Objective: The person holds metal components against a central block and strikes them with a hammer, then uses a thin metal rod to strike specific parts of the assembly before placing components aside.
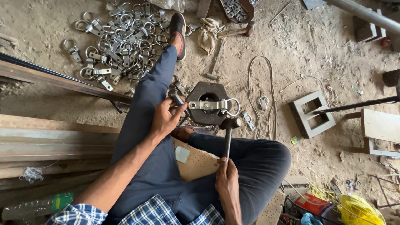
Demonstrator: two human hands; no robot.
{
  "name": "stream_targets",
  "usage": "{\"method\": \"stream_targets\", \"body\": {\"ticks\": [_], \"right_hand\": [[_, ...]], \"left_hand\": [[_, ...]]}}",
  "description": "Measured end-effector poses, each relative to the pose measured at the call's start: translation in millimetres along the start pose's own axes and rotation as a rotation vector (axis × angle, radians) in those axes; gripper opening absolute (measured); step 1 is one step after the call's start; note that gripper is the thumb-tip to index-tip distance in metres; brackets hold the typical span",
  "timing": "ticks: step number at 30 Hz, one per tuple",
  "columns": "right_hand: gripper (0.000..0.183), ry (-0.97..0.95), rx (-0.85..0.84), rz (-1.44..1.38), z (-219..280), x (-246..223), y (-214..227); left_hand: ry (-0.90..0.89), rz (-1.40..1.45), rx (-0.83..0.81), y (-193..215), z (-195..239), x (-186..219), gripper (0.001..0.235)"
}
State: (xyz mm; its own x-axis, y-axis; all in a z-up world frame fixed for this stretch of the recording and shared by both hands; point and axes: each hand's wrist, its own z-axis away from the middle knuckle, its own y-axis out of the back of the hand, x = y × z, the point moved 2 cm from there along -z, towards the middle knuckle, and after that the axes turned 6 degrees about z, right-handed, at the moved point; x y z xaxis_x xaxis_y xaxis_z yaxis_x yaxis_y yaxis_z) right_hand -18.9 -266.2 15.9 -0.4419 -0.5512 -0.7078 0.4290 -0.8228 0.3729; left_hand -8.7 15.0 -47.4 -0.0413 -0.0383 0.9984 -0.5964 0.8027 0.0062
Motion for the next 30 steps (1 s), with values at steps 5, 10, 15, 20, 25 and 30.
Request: {"method": "stream_targets", "body": {"ticks": [5,10,15,20,25,30], "right_hand": [[0.045,0.010,-0.007,-0.001,4,-4,1],[0.045,0.000,-0.007,0.011,3,-4,1],[0.046,0.012,-0.007,0.037,1,-3,2],[0.046,0.001,-0.007,0.012,3,-3,2],[0.045,0.010,0.000,0.023,5,-5,2],[0.045,0.015,-0.009,0.006,5,-5,2]], "left_hand": [[-0.126,0.206,0.000,1,-2,-1,0.031],[-0.169,0.162,-0.018,1,0,11,0.022],[-0.084,0.027,-0.041,-18,8,24,0.017],[-0.095,0.171,-0.030,-28,7,24,0.018],[-0.177,0.145,-0.049,-27,4,28,0.014],[-0.138,0.000,-0.075,-27,5,45,0.015]]}}
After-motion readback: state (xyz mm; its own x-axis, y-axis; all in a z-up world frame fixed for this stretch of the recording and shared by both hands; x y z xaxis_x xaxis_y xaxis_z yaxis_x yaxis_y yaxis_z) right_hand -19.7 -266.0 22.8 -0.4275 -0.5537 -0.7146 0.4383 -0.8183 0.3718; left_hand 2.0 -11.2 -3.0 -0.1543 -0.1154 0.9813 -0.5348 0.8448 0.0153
